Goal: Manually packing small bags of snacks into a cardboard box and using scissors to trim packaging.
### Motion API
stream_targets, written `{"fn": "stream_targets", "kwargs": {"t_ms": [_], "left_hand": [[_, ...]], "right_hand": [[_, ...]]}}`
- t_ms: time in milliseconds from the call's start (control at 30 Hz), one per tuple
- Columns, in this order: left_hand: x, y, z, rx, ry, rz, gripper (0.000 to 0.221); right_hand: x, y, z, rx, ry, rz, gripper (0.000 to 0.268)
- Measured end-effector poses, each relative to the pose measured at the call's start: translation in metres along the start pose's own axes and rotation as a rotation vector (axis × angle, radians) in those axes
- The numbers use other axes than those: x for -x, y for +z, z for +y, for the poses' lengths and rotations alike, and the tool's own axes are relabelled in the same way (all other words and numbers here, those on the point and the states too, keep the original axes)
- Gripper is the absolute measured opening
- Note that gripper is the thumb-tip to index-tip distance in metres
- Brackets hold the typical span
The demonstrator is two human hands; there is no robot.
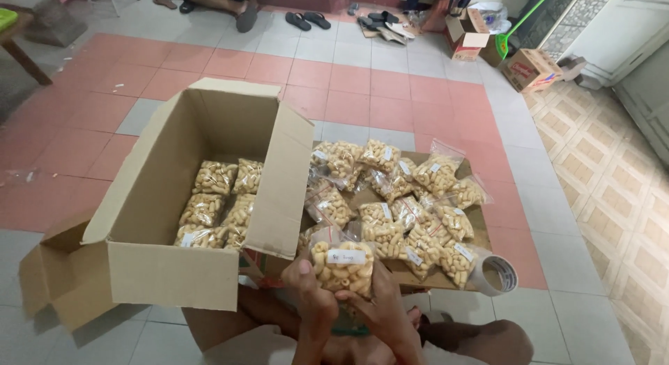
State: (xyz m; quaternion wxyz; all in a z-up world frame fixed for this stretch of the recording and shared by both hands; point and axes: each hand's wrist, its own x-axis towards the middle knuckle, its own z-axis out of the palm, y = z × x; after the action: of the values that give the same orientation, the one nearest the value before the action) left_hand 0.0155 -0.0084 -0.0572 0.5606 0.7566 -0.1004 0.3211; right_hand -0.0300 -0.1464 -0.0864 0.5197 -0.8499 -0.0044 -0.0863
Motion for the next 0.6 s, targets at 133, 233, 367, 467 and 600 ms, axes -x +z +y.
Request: {"fn": "stream_targets", "kwargs": {"t_ms": [133, 233, 367, 467, 600], "left_hand": [[-0.012, -0.011, 0.031, 0.08, -0.219, -0.029, 0.07], [-0.009, -0.009, 0.019, -0.107, -0.081, -0.039, 0.079], [-0.01, -0.007, 0.015, -0.236, 0.053, -0.048, 0.081], [-0.014, -0.007, 0.023, -0.385, 0.038, -0.11, 0.088], [-0.035, -0.021, 0.052, -0.03, -0.113, -0.273, 0.103]], "right_hand": [[0.004, 0.009, 0.017, 0.072, -0.107, 0.033, 0.066], [0.004, 0.013, 0.022, 0.108, -0.131, 0.083, 0.069], [0.005, 0.015, 0.03, 0.066, -0.191, 0.175, 0.072], [0.003, 0.011, 0.043, 0.036, -0.196, 0.249, 0.076], [0.005, 0.007, 0.047, 0.074, -0.152, 0.25, 0.078]]}}
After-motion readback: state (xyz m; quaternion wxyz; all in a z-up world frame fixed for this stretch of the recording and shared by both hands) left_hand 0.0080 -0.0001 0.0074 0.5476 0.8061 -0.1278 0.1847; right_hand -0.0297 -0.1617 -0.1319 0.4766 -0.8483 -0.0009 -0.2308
